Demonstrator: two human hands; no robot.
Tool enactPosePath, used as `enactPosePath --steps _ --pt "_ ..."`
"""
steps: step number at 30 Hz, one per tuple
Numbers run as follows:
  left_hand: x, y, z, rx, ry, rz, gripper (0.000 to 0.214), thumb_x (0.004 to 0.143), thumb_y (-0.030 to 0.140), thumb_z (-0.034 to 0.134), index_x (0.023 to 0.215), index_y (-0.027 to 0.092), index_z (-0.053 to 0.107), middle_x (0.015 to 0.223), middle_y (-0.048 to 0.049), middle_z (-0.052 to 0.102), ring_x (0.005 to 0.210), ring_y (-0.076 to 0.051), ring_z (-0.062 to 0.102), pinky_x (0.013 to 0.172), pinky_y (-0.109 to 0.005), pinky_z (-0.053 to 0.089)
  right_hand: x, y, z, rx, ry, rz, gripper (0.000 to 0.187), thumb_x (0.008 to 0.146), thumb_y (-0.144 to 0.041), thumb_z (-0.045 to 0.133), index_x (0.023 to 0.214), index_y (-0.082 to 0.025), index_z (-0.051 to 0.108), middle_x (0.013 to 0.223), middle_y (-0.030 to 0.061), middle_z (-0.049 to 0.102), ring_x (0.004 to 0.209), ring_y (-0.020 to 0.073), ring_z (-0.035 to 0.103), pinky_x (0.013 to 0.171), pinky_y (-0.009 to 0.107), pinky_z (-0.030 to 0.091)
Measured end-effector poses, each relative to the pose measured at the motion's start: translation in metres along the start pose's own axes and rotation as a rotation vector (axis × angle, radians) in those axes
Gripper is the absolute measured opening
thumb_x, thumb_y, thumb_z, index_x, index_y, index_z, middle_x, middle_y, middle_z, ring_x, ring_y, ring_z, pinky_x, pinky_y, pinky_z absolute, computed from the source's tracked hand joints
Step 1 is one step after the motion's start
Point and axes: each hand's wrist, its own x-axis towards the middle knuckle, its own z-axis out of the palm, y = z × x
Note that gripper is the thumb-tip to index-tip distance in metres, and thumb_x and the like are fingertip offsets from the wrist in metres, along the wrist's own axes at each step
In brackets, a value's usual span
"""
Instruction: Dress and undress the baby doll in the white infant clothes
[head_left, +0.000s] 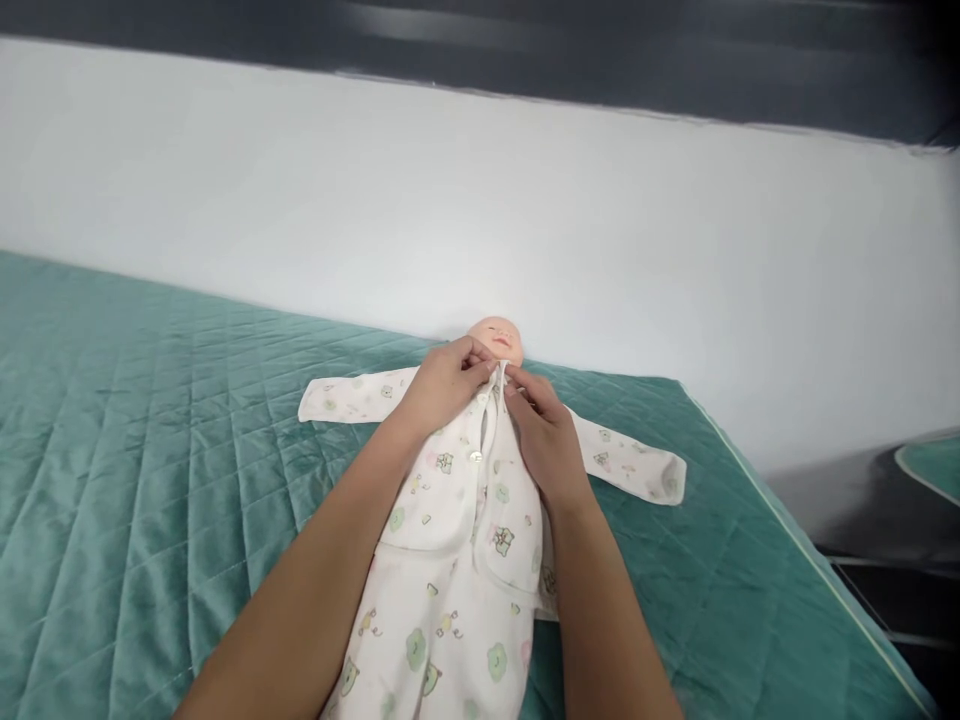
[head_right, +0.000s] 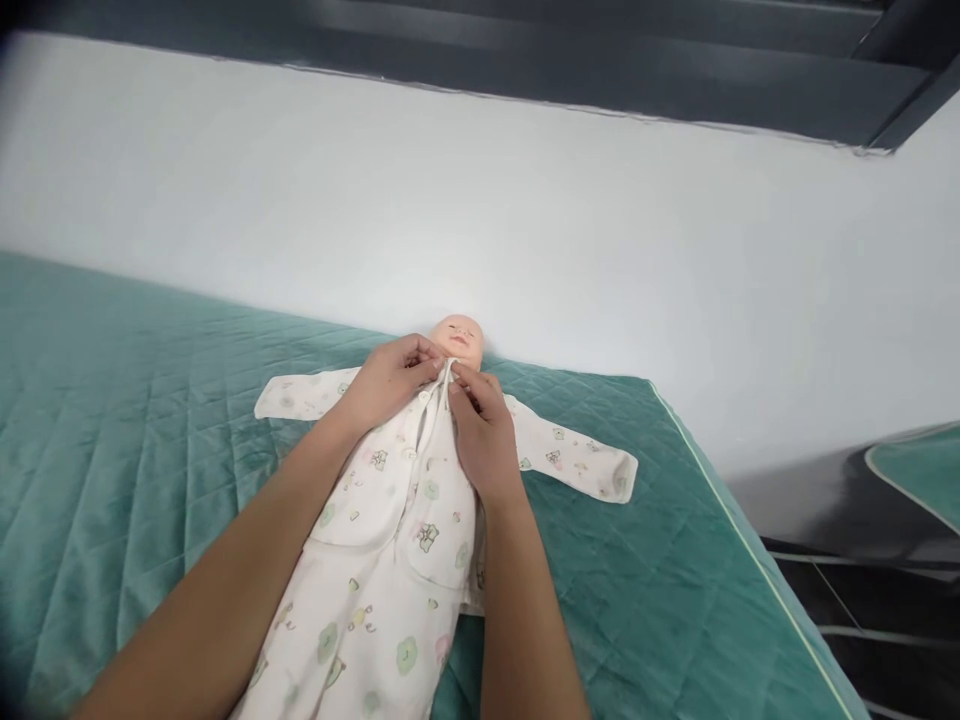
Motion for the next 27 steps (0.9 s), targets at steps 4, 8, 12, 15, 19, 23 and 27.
enactPosePath --steps 4,8,12,15,19,23,27 --pt "-0.001 -0.001 0.0 -0.016 -0.033 0.023 0.009 0.087 0.024 0.058 0.091 0.02 0.065 0.086 -0.0002 0.067 0.081 -0.014 0.061 0.077 -0.028 0.046 0.001 -0.002 0.001 -0.039 -0.006 0.021 0.034 0.086 -0.035 0.061 0.116 -0.024 0.072 0.109 0.0032 0.063 0.096 0.018 0.06 0.099 0.037 0.045" --pt "-0.002 -0.004 0.002 0.026 -0.021 0.027 0.014 0.086 0.02 0.055 0.096 0.021 0.065 0.087 0.0005 0.067 0.08 -0.014 0.061 0.075 -0.028 0.046 0.001 -0.005 0.001 -0.093 -0.004 0.082 0.034 0.087 -0.036 0.061 0.116 -0.024 0.072 0.11 0.0032 0.064 0.099 0.0188 0.06 0.101 0.037 0.045" --pt "-0.003 -0.004 0.004 0.113 0.061 0.006 0.019 0.085 0.018 0.054 0.097 0.02 0.068 0.094 -0.0024 0.071 0.086 -0.017 0.064 0.081 -0.031 0.048 0.005 -0.004 0.001 -0.135 -0.026 0.091 0.033 0.09 -0.037 0.058 0.117 -0.027 0.073 0.121 0.0031 0.066 0.116 0.0218 0.059 0.108 0.038 0.04" --pt "-0.003 -0.003 0.002 0.113 0.037 -0.035 0.016 0.085 0.021 0.057 0.093 0.019 0.07 0.093 -0.0036 0.073 0.085 -0.018 0.065 0.081 -0.032 0.049 0.014 -0.002 0.001 -0.165 -0.046 0.047 0.03 0.09 -0.036 0.057 0.112 -0.028 0.076 0.12 0.0029 0.069 0.117 0.0228 0.06 0.108 0.039 0.04" --pt "-0.001 -0.004 -0.001 0.045 0.033 -0.08 0.009 0.084 0.022 0.062 0.087 0.018 0.069 0.091 -0.0042 0.074 0.086 -0.017 0.067 0.083 -0.031 0.05 0.022 -0.002 0.003 -0.189 -0.046 0.042 0.027 0.088 -0.036 0.059 0.103 -0.026 0.079 0.111 0.0021 0.072 0.105 0.0227 0.063 0.1 0.038 0.044" --pt "0.0 -0.007 0.0 0.011 0.063 -0.078 0.008 0.082 0.02 0.064 0.089 0.018 0.067 0.091 -0.0041 0.073 0.086 -0.016 0.067 0.083 -0.03 0.051 0.023 -0.004 0.004 -0.195 -0.035 0.063 0.026 0.086 -0.036 0.061 0.102 -0.026 0.079 0.105 0.0011 0.073 0.092 0.0204 0.062 0.092 0.036 0.046" --pt "0.001 -0.01 0.0 -0.001 0.06 -0.088 0.013 0.082 0.019 0.065 0.094 0.018 0.066 0.091 -0.0038 0.072 0.083 -0.015 0.066 0.081 -0.029 0.05 0.021 -0.003 0.005 -0.228 -0.006 0.076 0.026 0.083 -0.037 0.064 0.1 -0.025 0.079 0.104 0.0028 0.07 0.082 0.0185 0.058 0.087 0.037 0.047"
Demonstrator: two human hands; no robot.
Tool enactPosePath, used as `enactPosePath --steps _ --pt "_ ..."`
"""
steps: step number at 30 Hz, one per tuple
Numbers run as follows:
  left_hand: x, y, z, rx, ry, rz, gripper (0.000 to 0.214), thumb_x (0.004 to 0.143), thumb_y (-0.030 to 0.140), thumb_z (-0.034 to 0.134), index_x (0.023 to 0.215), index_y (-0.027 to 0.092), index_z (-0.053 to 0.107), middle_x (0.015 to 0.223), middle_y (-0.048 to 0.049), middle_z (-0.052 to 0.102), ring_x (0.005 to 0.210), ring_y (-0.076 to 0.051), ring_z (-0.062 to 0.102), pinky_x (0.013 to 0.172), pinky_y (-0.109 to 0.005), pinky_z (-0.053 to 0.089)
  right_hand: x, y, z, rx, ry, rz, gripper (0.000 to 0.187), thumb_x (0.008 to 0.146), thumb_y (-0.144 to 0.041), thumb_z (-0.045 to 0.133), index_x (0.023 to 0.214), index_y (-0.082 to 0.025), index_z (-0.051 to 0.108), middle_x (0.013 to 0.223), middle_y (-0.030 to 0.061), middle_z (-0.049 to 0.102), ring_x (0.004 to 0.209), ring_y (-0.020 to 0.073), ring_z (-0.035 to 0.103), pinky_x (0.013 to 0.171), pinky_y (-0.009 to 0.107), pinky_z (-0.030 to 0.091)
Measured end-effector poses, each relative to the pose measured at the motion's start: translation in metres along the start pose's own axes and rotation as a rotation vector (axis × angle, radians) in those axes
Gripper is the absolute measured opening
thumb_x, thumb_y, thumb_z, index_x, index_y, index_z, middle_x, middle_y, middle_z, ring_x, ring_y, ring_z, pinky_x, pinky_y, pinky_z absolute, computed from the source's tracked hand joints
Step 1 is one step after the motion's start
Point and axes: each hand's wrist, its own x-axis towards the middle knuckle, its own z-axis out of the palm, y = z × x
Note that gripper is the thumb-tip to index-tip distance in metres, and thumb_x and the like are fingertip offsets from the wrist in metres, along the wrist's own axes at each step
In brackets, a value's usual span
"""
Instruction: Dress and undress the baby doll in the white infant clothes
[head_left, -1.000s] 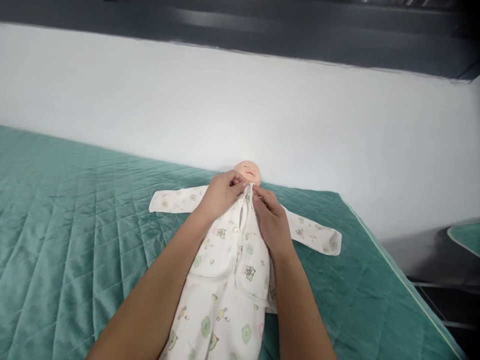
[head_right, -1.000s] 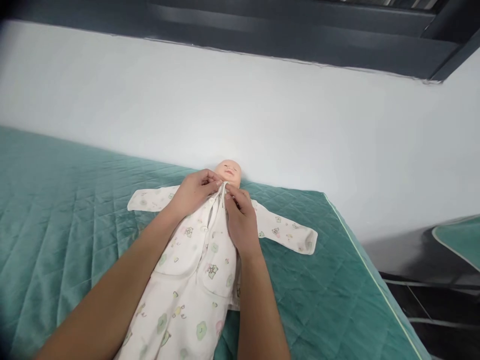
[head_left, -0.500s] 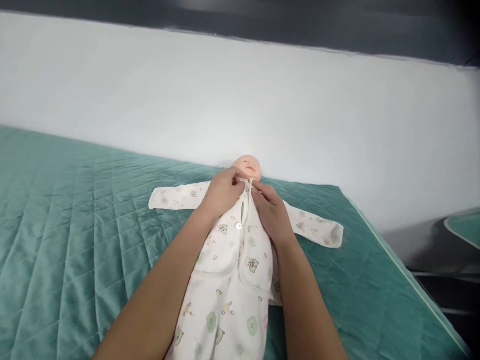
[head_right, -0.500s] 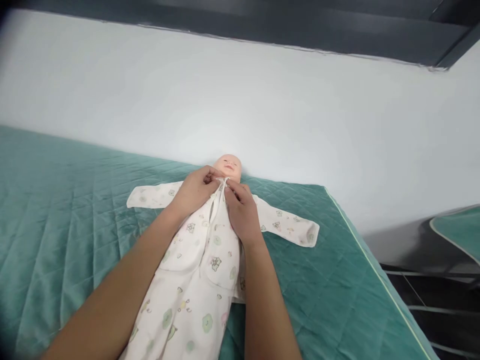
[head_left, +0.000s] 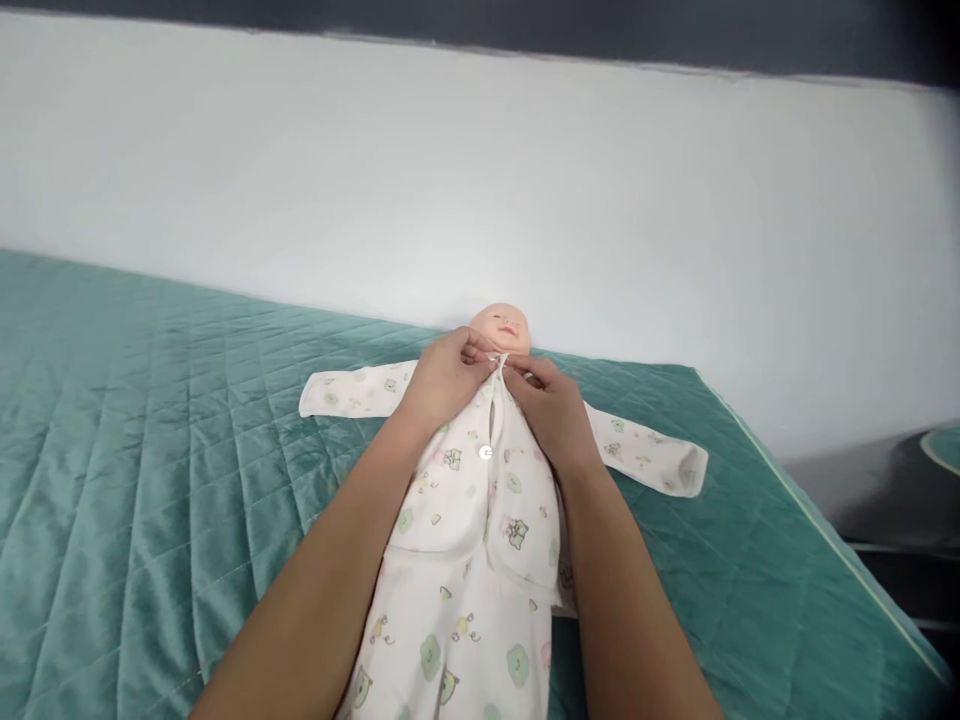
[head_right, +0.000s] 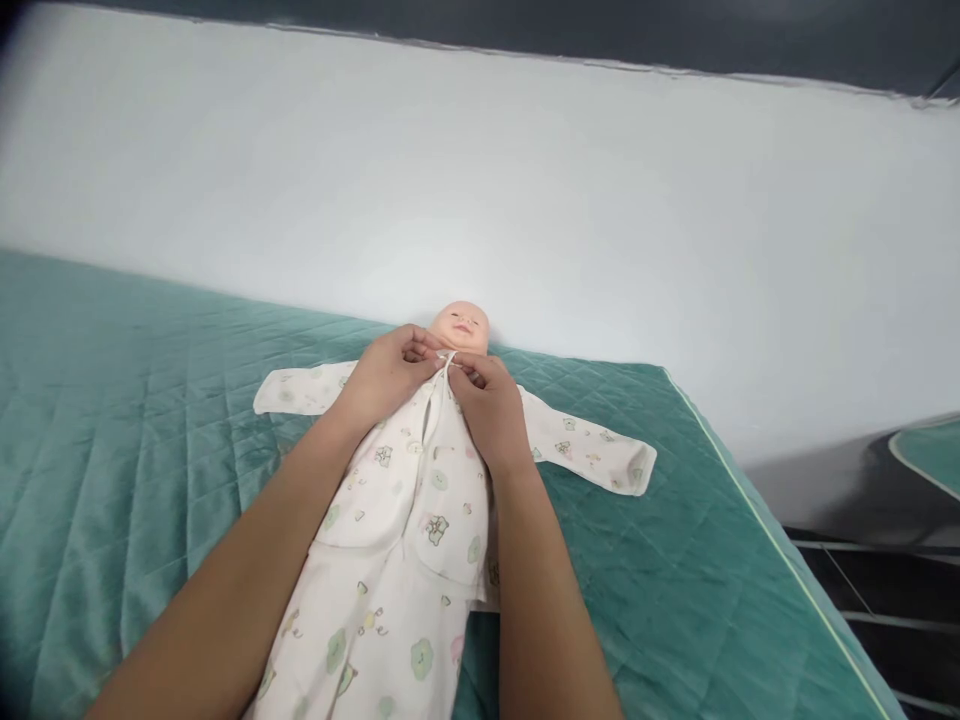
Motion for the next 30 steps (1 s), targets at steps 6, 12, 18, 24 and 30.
enactPosePath --steps 6,12,18,24,30 --pt "-0.0017 0.0014 -0.0002 0.027 0.014 0.061 0.009 0.086 0.02 0.061 0.093 0.019 0.066 0.094 -0.0035 0.073 0.087 -0.016 0.066 0.083 -0.03 0.05 0.002 0.004 0.0024 0.018 0.017 -0.04 0.018 0.079 -0.033 0.066 0.093 -0.026 0.075 0.115 0.0053 0.066 0.109 0.0242 0.058 0.102 0.044 0.042" --pt "-0.0052 0.0074 0.0019 0.045 -0.03 0.056 0.022 0.085 0.039 0.067 0.098 0.021 0.067 0.091 -0.0023 0.072 0.083 -0.016 0.066 0.075 -0.029 0.05 0.0005 0.0026 0.0033 0.06 -0.029 -0.06 0.018 0.079 -0.026 0.064 0.094 -0.028 0.073 0.139 0.0052 0.055 0.132 0.0251 0.049 0.113 0.046 0.034" --pt "-0.0047 0.0068 0.0017 0.062 -0.026 0.054 0.02 0.083 0.031 0.066 0.1 0.021 0.067 0.088 -0.0012 0.071 0.079 -0.015 0.064 0.072 -0.028 0.048 -0.0003 0.0031 0.0026 0.069 -0.022 -0.029 0.013 0.078 -0.024 0.064 0.089 -0.028 0.071 0.14 0.0029 0.055 0.134 0.0241 0.048 0.114 0.047 0.031" --pt "-0.0058 0.0077 0.001 0.104 -0.017 0.054 0.024 0.079 0.018 0.061 0.102 0.023 0.068 0.088 -0.0004 0.07 0.079 -0.015 0.064 0.072 -0.028 0.047 0.0 0.0047 0.0018 0.079 -0.022 -0.046 0.011 0.077 -0.025 0.066 0.087 -0.027 0.07 0.14 0.003 0.057 0.134 0.0246 0.049 0.113 0.047 0.032" --pt "-0.0054 0.0082 0.0006 0.109 -0.031 0.05 0.028 0.077 0.015 0.059 0.103 0.023 0.067 0.086 -0.0006 0.07 0.076 -0.015 0.063 0.069 -0.028 0.047 -0.0011 0.0042 0.0017 0.072 -0.021 -0.052 0.011 0.077 -0.025 0.064 0.087 -0.026 0.069 0.139 0.0037 0.059 0.132 0.0245 0.05 0.113 0.047 0.031"
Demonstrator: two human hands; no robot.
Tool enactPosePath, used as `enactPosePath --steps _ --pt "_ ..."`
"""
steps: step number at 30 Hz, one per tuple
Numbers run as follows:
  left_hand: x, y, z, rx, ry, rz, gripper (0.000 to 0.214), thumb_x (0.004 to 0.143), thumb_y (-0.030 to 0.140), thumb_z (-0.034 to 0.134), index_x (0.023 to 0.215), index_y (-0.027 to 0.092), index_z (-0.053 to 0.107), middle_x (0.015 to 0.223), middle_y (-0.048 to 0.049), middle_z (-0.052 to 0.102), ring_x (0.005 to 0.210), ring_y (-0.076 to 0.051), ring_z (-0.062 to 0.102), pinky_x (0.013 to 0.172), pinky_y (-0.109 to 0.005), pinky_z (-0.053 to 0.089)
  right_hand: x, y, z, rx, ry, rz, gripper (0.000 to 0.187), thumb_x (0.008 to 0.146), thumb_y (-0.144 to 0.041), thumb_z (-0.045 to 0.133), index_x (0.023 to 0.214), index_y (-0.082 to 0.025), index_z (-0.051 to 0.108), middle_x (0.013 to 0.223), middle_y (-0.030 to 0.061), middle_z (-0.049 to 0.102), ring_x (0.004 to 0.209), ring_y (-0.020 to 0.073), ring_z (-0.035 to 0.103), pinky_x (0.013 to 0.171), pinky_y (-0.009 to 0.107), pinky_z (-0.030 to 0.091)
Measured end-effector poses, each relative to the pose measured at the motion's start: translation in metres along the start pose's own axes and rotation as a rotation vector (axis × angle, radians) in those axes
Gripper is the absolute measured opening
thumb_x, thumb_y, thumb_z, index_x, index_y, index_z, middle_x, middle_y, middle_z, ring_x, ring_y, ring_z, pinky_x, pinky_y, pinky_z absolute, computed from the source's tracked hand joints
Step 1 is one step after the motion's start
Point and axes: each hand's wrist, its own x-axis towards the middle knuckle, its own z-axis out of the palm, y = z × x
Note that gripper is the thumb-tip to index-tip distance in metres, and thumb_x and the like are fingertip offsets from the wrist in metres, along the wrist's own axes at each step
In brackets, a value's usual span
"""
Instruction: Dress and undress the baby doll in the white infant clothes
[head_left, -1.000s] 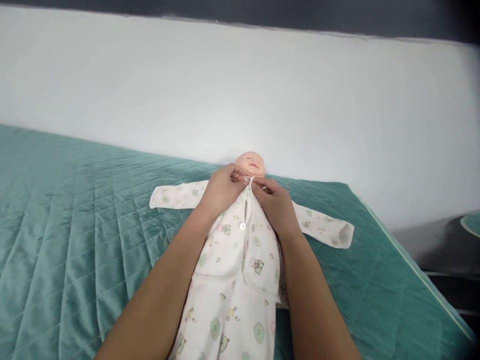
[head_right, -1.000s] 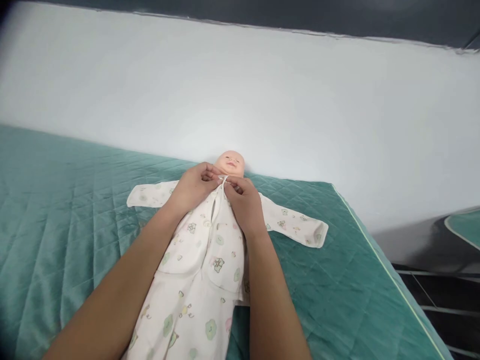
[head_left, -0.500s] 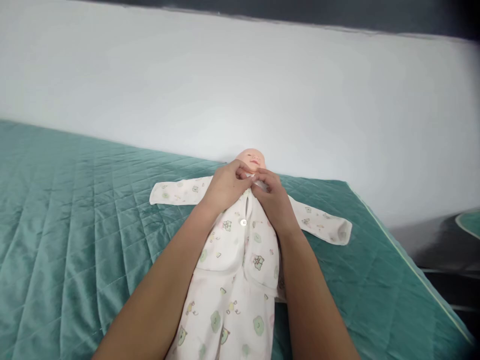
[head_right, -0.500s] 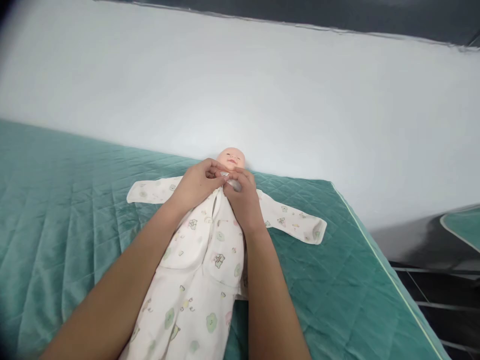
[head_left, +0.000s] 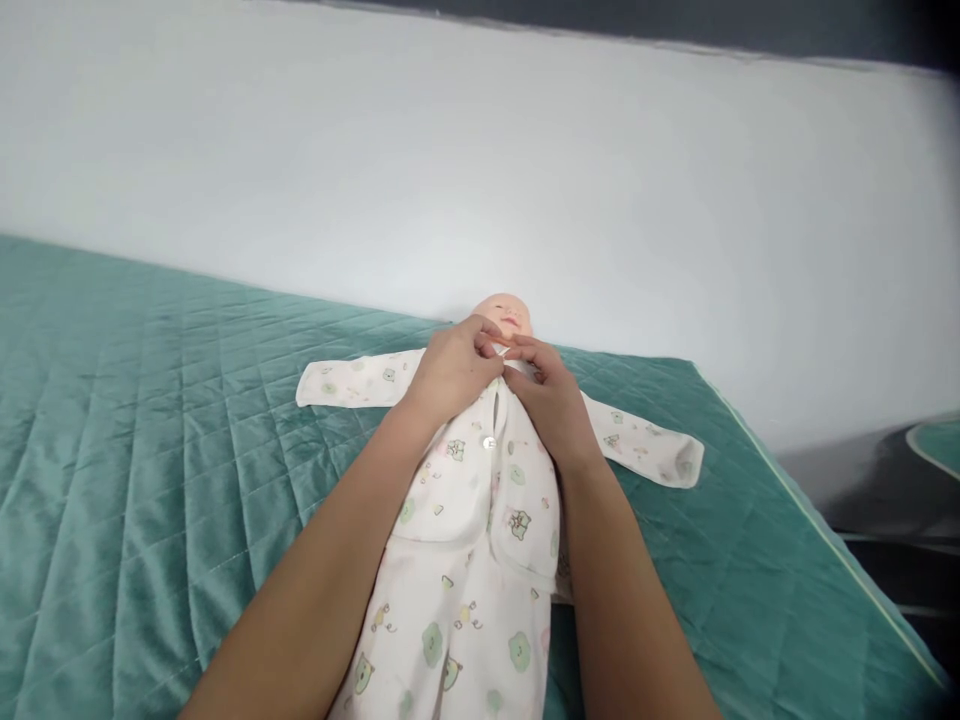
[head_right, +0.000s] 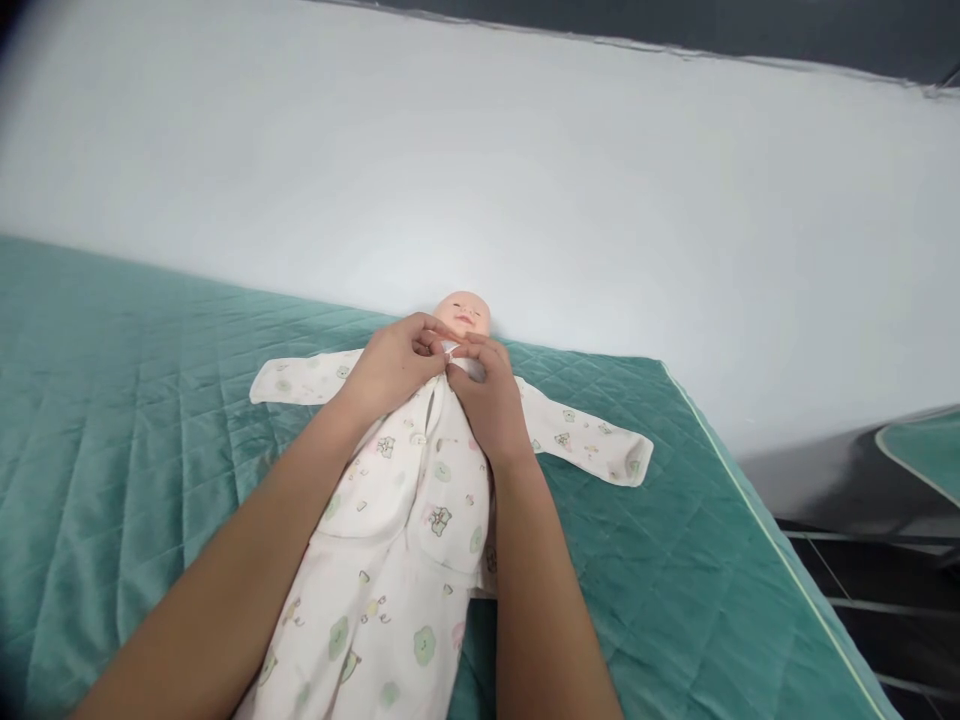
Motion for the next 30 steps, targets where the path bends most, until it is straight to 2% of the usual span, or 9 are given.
enactPosePath --steps 8,14,19,23,26,30 --pt "-0.0001 0.0025 0.001 -0.035 -0.019 0.0 0.031 0.074 0.007 0.058 0.099 0.022 0.068 0.102 -0.0029 0.073 0.09 -0.017 0.065 0.079 -0.03 0.049 0.0003 0.0045 0.0002 0.013 -0.037 -0.027 0.011 0.079 -0.026 0.063 0.09 -0.025 0.064 0.135 0.0039 0.062 0.125 0.0226 0.055 0.11 0.044 0.035" --pt "0.0005 0.0021 0.001 0.041 0.024 0.001 0.027 0.076 0.009 0.059 0.098 0.021 0.068 0.098 -0.0035 0.071 0.087 -0.018 0.064 0.078 -0.031 0.05 -0.0005 0.0045 0.0003 0.026 -0.025 0.006 0.014 0.079 -0.027 0.063 0.092 -0.025 0.064 0.134 0.0028 0.064 0.123 0.0233 0.055 0.11 0.045 0.035" --pt "0.0041 -0.0038 0.0009 -0.026 0.049 0.039 0.017 0.083 0.012 0.056 0.092 0.02 0.068 0.091 -0.0025 0.072 0.087 -0.016 0.066 0.085 -0.031 0.05 -0.0006 0.0017 0.0006 0.015 -0.004 0.03 0.021 0.081 -0.03 0.062 0.1 -0.026 0.069 0.132 0.0031 0.065 0.122 0.0236 0.056 0.11 0.045 0.036" --pt "0.0046 -0.002 -0.0001 -0.043 0.052 -0.016 0.017 0.08 0.011 0.06 0.091 0.019 0.069 0.089 -0.0031 0.072 0.084 -0.016 0.066 0.083 -0.03 0.051 -0.0011 0.0009 0.0011 0.023 -0.011 -0.007 0.023 0.081 -0.026 0.061 0.101 -0.026 0.073 0.129 0.0023 0.066 0.122 0.0226 0.057 0.11 0.042 0.037" --pt "0.0037 0.0014 -0.0019 -0.056 0.034 -0.05 0.019 0.078 0.009 0.061 0.093 0.018 0.07 0.09 -0.0036 0.072 0.084 -0.016 0.066 0.082 -0.029 0.051 -0.0016 0.0026 0.0018 0.024 0.058 0.022 0.026 0.079 -0.029 0.065 0.104 -0.025 0.07 0.123 0.0037 0.068 0.115 0.0237 0.06 0.105 0.043 0.042" --pt "0.0029 0.0035 -0.0043 -0.026 0.023 -0.087 0.01 0.078 0.013 0.065 0.085 0.018 0.069 0.09 -0.0045 0.074 0.083 -0.017 0.066 0.082 -0.031 0.05 -0.0023 0.0028 0.0022 0.019 0.076 0.038 0.017 0.08 -0.033 0.064 0.094 -0.024 0.068 0.119 0.0049 0.069 0.108 0.0241 0.061 0.102 0.043 0.043"
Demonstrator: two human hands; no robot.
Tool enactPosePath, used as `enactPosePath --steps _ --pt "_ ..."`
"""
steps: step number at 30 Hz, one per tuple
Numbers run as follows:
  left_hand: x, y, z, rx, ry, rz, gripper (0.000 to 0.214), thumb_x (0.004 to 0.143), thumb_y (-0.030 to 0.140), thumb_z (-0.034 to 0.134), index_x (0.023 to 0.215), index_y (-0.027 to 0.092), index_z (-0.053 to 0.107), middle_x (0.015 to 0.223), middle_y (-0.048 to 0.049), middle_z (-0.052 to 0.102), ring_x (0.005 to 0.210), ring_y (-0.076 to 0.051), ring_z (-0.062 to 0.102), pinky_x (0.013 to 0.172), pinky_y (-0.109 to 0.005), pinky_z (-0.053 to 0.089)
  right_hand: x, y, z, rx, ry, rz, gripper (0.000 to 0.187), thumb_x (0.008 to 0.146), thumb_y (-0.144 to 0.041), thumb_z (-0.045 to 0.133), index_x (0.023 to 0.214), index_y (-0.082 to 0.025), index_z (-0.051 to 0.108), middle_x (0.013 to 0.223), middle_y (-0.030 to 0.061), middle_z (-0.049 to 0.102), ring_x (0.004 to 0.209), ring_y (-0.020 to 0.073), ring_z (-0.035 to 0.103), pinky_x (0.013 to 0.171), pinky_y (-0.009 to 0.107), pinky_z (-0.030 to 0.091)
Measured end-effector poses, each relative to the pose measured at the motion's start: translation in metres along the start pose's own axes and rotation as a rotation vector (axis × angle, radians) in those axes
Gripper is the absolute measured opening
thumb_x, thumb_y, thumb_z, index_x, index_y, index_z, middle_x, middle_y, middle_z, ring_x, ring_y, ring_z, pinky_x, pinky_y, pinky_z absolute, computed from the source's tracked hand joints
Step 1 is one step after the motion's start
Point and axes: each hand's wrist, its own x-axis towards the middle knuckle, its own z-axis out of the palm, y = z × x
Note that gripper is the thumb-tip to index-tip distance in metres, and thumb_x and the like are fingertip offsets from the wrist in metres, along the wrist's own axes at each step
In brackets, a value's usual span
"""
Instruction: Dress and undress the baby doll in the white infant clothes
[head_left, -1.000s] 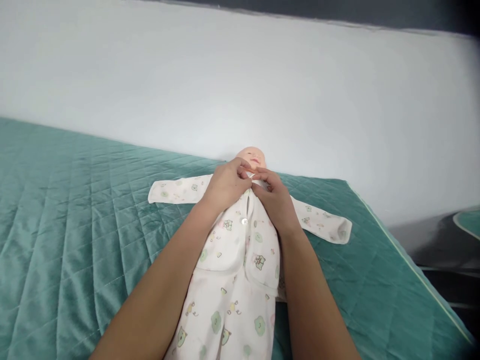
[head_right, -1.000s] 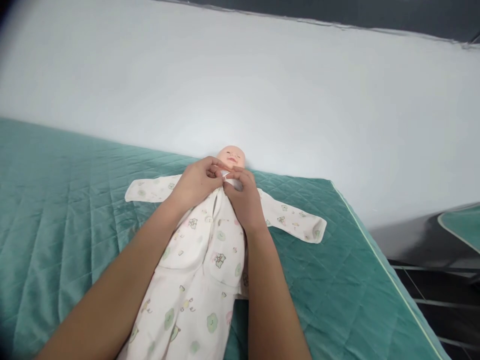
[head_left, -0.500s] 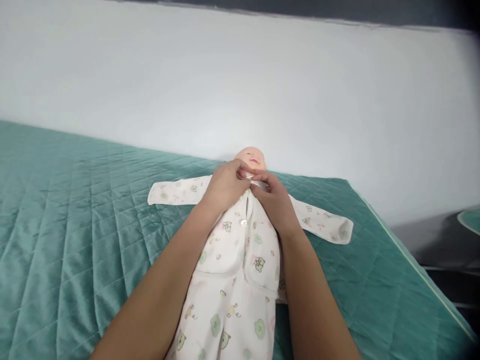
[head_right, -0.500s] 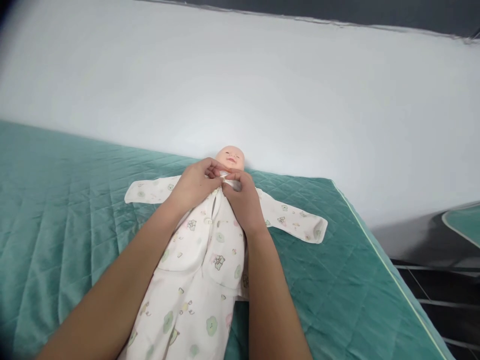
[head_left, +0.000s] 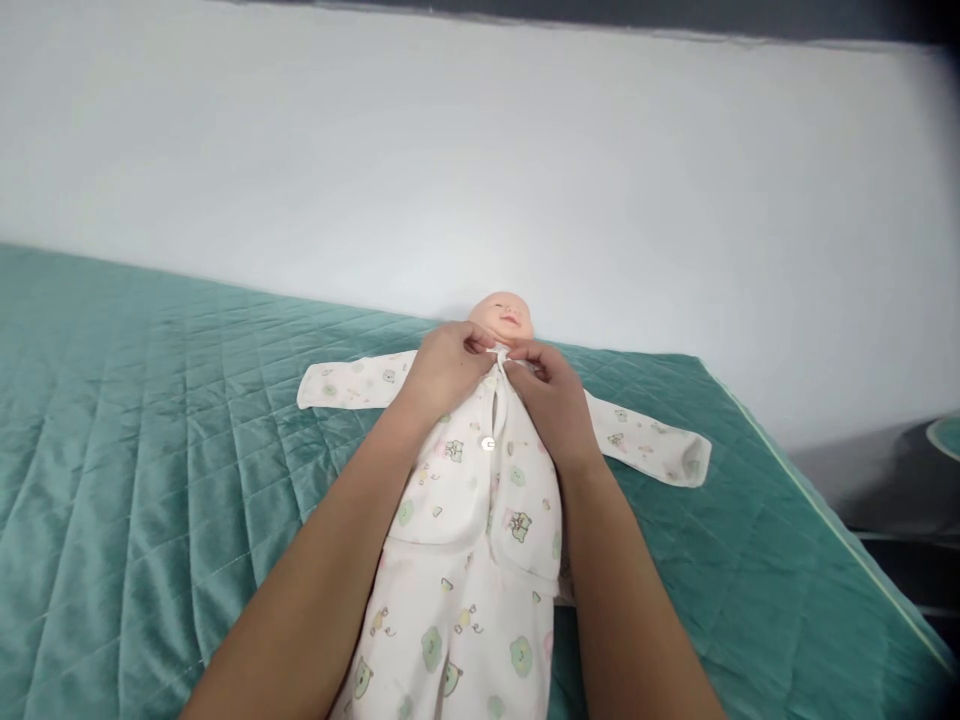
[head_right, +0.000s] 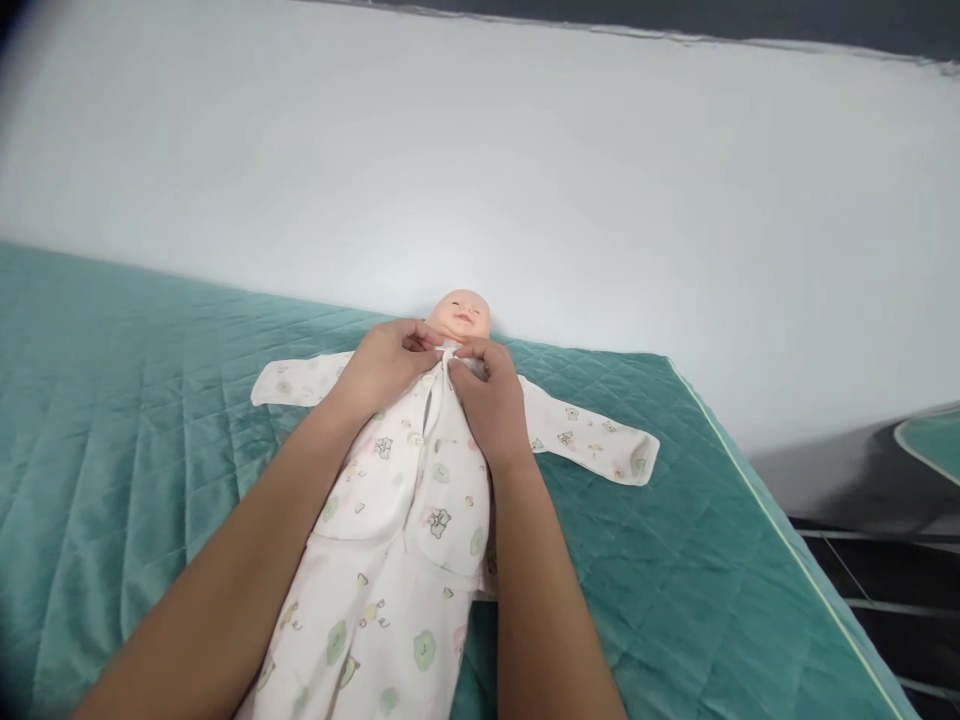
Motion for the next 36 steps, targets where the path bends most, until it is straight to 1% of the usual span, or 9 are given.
enactPosePath --steps 2,7,11,14,18,24,30,33,36 --pt "0.0 0.0 -0.001 0.038 -0.001 -0.013 0.003 0.078 0.016 0.066 0.079 0.018 0.069 0.087 -0.0047 0.074 0.081 -0.018 0.066 0.082 -0.033 0.05 0.0 -0.001 0.0 -0.014 -0.009 -0.014 0.013 0.082 -0.032 0.062 0.089 -0.023 0.069 0.119 0.0046 0.069 0.109 0.0239 0.061 0.104 0.043 0.042" --pt "0.0 0.0 -0.002 0.042 -0.02 -0.014 0.004 0.08 0.017 0.066 0.076 0.017 0.068 0.083 -0.0041 0.074 0.078 -0.018 0.066 0.079 -0.032 0.049 0.0 -0.002 0.0 0.009 0.008 -0.038 0.012 0.081 -0.028 0.063 0.084 -0.024 0.074 0.118 0.0033 0.071 0.114 0.0238 0.062 0.108 0.043 0.042" --pt "0.0 -0.003 -0.001 0.028 -0.008 0.078 0.008 0.084 0.019 0.062 0.079 0.017 0.068 0.086 -0.0038 0.075 0.08 -0.017 0.066 0.081 -0.031 0.049 0.0 0.0 0.0 0.076 0.005 -0.061 0.015 0.082 -0.026 0.064 0.087 -0.025 0.078 0.119 0.0018 0.072 0.118 0.0229 0.063 0.112 0.043 0.041" --pt "0.001 -0.006 0.001 0.042 0.003 0.138 0.01 0.086 0.022 0.061 0.081 0.017 0.068 0.087 -0.0035 0.075 0.081 -0.017 0.066 0.08 -0.03 0.048 0.0 0.002 -0.001 0.118 0.029 -0.102 0.016 0.081 -0.025 0.066 0.091 -0.026 0.078 0.12 0.0014 0.071 0.119 0.0221 0.062 0.11 0.041 0.043" --pt "0.002 -0.008 0.003 0.004 -0.003 0.174 0.01 0.086 0.022 0.061 0.085 0.017 0.07 0.089 -0.0031 0.075 0.082 -0.016 0.067 0.079 -0.029 0.048 0.0 0.002 -0.002 0.06 0.036 -0.126 0.015 0.08 -0.026 0.069 0.092 -0.026 0.078 0.119 0.0029 0.069 0.115 0.0227 0.062 0.106 0.042 0.045" --pt "0.001 -0.004 0.002 0.052 -0.011 0.13 0.009 0.083 0.016 0.06 0.08 0.017 0.069 0.087 -0.0028 0.075 0.08 -0.016 0.066 0.077 -0.028 0.048 0.003 0.001 -0.004 -0.053 -0.03 -0.089 0.016 0.078 -0.027 0.066 0.093 -0.026 0.073 0.125 0.0026 0.066 0.123 0.0243 0.056 0.112 0.047 0.035" --pt "0.001 -0.002 -0.002 0.14 -0.049 0.126 0.008 0.084 0.014 0.06 0.082 0.018 0.068 0.087 -0.003 0.074 0.08 -0.016 0.066 0.076 -0.028 0.048 0.004 0.001 -0.005 -0.053 -0.095 -0.047 0.015 0.077 -0.024 0.064 0.092 -0.026 0.067 0.138 0.0036 0.059 0.132 0.0259 0.05 0.115 0.05 0.03" --pt "-0.001 0.0 -0.003 0.12 -0.059 0.117 0.01 0.088 0.021 0.059 0.085 0.019 0.068 0.091 -0.0036 0.075 0.083 -0.016 0.066 0.077 -0.029 0.048 0.003 -0.002 -0.006 -0.072 -0.119 -0.022 0.016 0.078 -0.022 0.063 0.093 -0.027 0.067 0.142 0.003 0.055 0.137 0.0248 0.046 0.119 0.049 0.027" --pt "-0.003 0.003 0.0 0.082 -0.066 0.073 0.015 0.086 0.035 0.066 0.088 0.02 0.068 0.096 -0.0045 0.075 0.086 -0.018 0.067 0.074 -0.029 0.049 0.003 -0.002 -0.006 -0.08 -0.145 -0.031 0.016 0.081 -0.022 0.063 0.095 -0.027 0.067 0.144 0.0023 0.052 0.141 0.0238 0.043 0.12 0.048 0.026"
